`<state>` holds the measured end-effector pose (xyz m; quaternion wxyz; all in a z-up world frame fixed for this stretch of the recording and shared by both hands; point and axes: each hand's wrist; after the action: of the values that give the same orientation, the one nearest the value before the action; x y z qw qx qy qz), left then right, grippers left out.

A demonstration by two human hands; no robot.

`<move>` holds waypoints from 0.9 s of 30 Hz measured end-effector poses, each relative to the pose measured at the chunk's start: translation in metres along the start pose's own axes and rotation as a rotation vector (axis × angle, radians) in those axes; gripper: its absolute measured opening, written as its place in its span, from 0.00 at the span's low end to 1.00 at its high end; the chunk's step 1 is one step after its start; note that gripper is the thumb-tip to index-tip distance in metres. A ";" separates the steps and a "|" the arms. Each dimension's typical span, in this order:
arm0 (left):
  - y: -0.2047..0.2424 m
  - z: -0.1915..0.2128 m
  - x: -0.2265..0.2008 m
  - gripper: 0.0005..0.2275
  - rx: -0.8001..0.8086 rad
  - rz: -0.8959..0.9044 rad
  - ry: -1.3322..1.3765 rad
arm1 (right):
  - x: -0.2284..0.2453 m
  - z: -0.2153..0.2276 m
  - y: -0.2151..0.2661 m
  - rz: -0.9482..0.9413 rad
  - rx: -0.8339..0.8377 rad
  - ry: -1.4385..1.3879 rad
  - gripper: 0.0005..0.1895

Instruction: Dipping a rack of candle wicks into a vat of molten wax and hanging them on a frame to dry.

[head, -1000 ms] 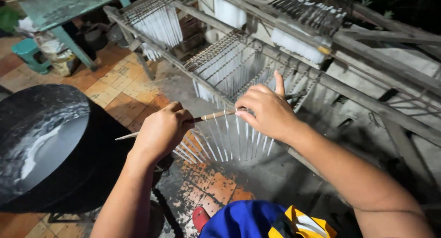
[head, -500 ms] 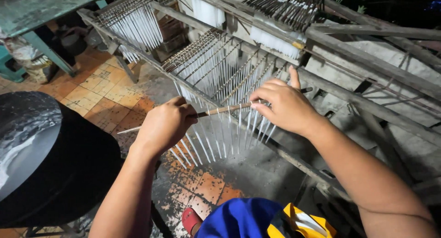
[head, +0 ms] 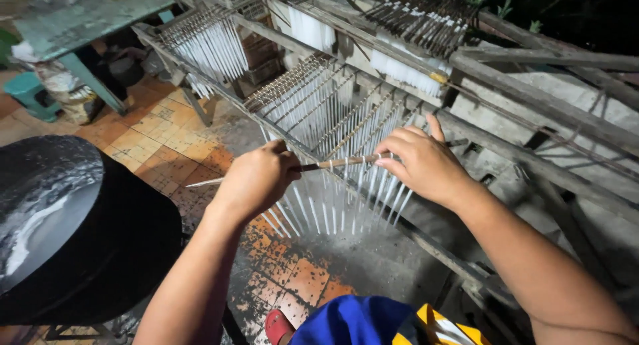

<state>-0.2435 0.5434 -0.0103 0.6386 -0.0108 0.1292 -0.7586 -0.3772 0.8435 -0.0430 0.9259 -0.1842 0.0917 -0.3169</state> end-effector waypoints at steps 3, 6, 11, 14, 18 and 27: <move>0.001 0.017 -0.010 0.10 -0.042 -0.031 -0.003 | -0.011 -0.002 0.002 0.024 -0.023 0.027 0.09; 0.017 0.064 -0.019 0.12 -0.129 0.018 0.034 | -0.028 -0.008 0.004 0.038 -0.052 0.034 0.09; 0.057 0.088 0.020 0.09 -0.309 0.159 -0.106 | -0.047 0.013 0.001 0.045 -0.094 0.099 0.09; 0.064 0.077 0.024 0.07 -0.266 0.116 -0.044 | -0.059 0.020 -0.003 0.060 -0.092 0.158 0.08; 0.058 0.046 0.019 0.14 -0.168 0.059 0.067 | -0.067 0.031 -0.005 0.056 -0.038 0.063 0.09; 0.031 0.032 0.020 0.09 -0.018 0.023 0.019 | -0.085 0.054 -0.009 0.056 -0.012 0.041 0.14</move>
<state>-0.2111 0.5134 0.0111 0.6458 -0.0078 0.1421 -0.7502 -0.4331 0.9050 0.0151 0.9312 -0.1807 0.1178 -0.2938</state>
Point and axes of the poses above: each hand's wrist, its own y-axis away from the middle knuckle, its own z-axis out of the back of the hand, x = y × z, and after that the axes turned 10 degrees about y, right-handed
